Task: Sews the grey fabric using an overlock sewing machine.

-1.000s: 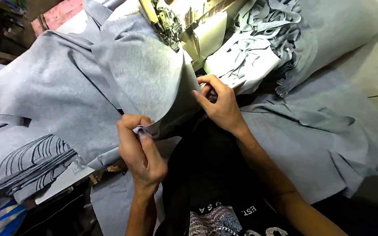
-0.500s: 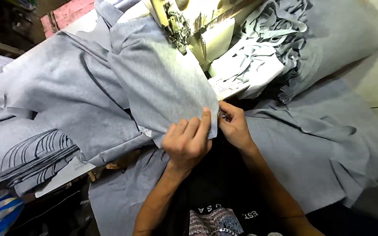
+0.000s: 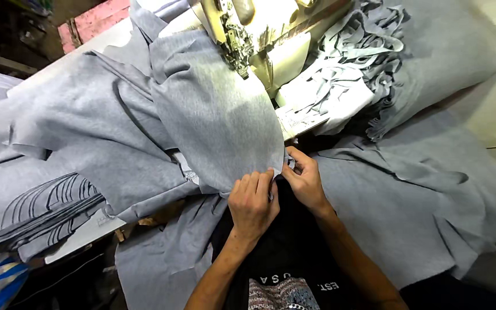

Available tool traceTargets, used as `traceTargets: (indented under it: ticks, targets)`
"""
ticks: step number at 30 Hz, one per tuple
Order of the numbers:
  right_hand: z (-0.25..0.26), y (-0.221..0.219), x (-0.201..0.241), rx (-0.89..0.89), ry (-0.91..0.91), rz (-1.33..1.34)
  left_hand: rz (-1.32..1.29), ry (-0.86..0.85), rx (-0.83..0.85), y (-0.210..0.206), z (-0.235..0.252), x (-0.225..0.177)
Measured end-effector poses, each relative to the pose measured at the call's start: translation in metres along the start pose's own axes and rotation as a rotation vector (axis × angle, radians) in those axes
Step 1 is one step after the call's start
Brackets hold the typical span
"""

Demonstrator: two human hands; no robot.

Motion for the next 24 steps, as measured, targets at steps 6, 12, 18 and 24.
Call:
traceTargets:
  ticks: [6,12,18,24]
  targets:
    - [0.002,0.001,0.006,-0.024,0.027,0.020,0.047,0.024,-0.011,0.007,0.005,-0.004]
    - [0.013,0.000,0.014,-0.030,0.034,0.003,0.062,0.057,-0.055,0.016,0.020,-0.005]
    - [0.022,-0.009,0.020,-0.030,0.023,0.055,0.090,0.103,-0.057,0.024,0.036,-0.006]
    - [0.013,-0.016,0.017,-0.037,0.026,0.005,-0.022,0.072,0.038,0.017,0.022,0.000]
Point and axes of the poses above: each hand's wrist, its own z-axis towards the middle knuckle, its own y-axis out of the back of the hand, x = y × z, the point moved 8 cm from there along z, towards the middle knuckle, and after that the axes turned 13 degrees about x, right-handed, at the moved point
